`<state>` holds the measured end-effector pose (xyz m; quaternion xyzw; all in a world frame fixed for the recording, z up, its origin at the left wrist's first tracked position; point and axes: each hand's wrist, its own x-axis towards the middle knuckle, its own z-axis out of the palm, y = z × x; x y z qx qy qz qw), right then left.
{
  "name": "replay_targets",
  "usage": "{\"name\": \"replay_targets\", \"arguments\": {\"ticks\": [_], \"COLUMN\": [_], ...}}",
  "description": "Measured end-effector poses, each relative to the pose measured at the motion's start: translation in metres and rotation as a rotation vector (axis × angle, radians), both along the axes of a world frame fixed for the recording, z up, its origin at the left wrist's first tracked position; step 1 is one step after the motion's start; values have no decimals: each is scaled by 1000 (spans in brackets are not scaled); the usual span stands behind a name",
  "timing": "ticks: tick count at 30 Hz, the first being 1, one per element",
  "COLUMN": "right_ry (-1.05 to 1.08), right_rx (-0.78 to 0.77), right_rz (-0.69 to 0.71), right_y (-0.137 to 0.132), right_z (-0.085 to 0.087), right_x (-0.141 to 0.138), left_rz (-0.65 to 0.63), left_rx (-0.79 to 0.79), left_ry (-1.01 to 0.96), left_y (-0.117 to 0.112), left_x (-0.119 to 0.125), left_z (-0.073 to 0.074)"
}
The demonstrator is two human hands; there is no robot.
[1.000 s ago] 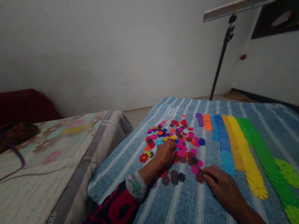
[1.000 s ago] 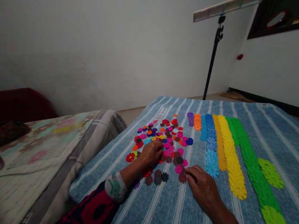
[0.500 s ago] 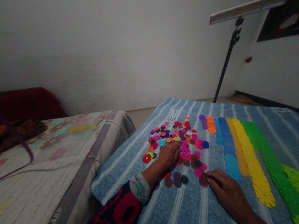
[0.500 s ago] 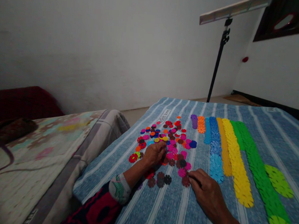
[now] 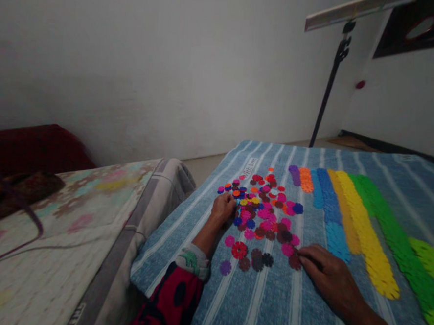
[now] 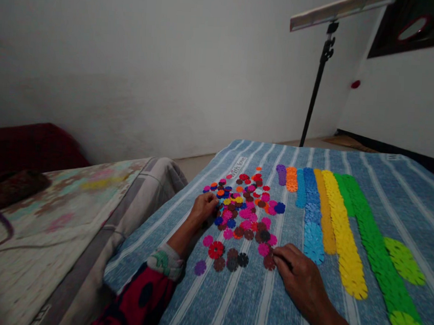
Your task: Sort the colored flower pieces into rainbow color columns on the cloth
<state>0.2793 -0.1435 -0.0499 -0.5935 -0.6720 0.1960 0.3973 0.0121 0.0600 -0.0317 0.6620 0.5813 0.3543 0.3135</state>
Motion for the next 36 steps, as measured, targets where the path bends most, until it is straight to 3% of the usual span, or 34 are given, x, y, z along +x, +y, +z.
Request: {"name": "replay_targets", "arguments": {"ticks": [4,11,19,29,36], "right_ry": [2,9,13,23,15], "right_rx": [2,21,12,20,19], "right_rz": [-3,-16,-11,-14,-8], "right_y": [0,0,0,0,1], "right_z": [0,4,2,4,2], "right_x": [0,-2,0,-1,-1], "left_rz": [-186,18,-86,-119,-86], "left_rx": [-53,29,-54,-10,-4], "left_ry": [-109,73,284,649,740], "left_y": [-4,16,28,16,16], "left_x": [12,-1,14,34,41], "left_z": [-2,13,12,35,36]}}
